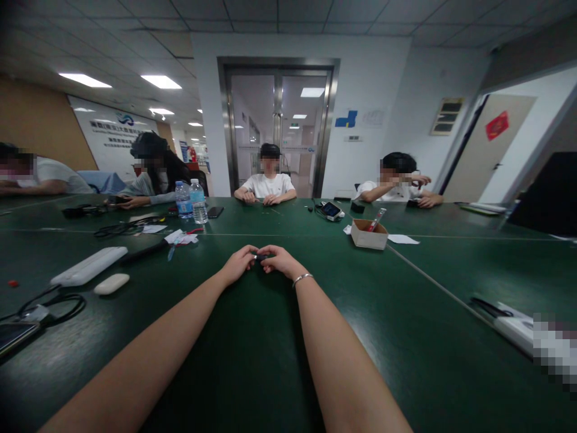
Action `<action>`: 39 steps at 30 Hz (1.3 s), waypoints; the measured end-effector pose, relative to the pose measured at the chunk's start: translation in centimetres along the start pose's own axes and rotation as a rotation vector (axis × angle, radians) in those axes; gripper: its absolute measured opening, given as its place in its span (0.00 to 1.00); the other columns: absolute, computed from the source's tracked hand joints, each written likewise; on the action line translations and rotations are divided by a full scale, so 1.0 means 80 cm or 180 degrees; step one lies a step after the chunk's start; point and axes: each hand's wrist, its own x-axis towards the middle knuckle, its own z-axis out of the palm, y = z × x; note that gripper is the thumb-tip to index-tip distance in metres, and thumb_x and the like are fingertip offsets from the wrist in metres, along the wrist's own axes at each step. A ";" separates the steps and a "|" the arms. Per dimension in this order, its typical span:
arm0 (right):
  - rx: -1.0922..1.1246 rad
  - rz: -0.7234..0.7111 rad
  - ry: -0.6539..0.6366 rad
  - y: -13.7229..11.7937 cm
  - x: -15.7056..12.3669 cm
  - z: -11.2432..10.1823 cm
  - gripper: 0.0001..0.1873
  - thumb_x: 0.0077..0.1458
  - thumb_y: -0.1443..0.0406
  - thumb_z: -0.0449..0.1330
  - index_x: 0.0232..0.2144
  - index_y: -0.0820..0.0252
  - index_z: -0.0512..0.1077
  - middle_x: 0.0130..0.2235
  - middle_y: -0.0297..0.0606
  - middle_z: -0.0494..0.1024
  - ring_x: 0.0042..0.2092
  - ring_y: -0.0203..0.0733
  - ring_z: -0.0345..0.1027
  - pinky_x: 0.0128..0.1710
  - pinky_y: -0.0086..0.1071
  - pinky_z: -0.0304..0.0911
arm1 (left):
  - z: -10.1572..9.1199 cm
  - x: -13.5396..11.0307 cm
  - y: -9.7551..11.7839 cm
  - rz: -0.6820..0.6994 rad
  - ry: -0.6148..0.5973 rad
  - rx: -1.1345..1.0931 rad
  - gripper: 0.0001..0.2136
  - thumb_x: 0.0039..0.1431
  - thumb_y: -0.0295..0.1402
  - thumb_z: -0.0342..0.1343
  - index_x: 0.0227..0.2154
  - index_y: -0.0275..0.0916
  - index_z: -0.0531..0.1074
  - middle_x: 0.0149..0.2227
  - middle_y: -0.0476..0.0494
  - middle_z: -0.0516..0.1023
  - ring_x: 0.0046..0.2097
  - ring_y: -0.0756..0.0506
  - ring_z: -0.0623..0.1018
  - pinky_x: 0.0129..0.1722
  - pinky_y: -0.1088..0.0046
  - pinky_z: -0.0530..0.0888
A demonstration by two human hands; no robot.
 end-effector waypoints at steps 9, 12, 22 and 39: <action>0.0076 0.0044 0.0037 -0.001 -0.001 0.000 0.15 0.44 0.80 0.58 0.36 0.65 0.69 0.35 0.37 0.72 0.21 0.26 0.65 0.20 0.18 0.66 | 0.000 0.000 0.002 -0.0036 0.0026 0.0003 0.13 0.53 0.35 0.44 0.39 0.39 0.69 0.28 0.48 0.71 0.28 0.50 0.70 0.28 0.76 0.66; 0.0038 0.0000 0.0025 0.002 0.000 -0.001 0.15 0.44 0.80 0.58 0.36 0.66 0.69 0.34 0.36 0.72 0.21 0.26 0.65 0.21 0.18 0.66 | 0.001 0.001 0.002 -0.0079 0.0039 -0.0001 0.14 0.53 0.34 0.44 0.39 0.39 0.69 0.27 0.49 0.71 0.28 0.50 0.70 0.29 0.76 0.66; -0.0028 0.0035 0.0023 -0.002 -0.001 0.000 0.15 0.44 0.80 0.57 0.36 0.66 0.68 0.34 0.36 0.72 0.21 0.25 0.65 0.20 0.17 0.65 | -0.002 -0.003 0.008 -0.0079 0.0061 0.0075 0.14 0.54 0.35 0.43 0.39 0.40 0.70 0.27 0.49 0.71 0.28 0.50 0.69 0.29 0.75 0.66; 0.0070 0.0033 0.0018 -0.001 -0.002 -0.002 0.15 0.44 0.80 0.58 0.36 0.65 0.68 0.34 0.36 0.71 0.22 0.26 0.65 0.21 0.19 0.67 | -0.004 -0.004 0.011 -0.0069 0.0289 0.0317 0.14 0.57 0.38 0.42 0.38 0.41 0.70 0.25 0.49 0.69 0.27 0.48 0.68 0.28 0.74 0.64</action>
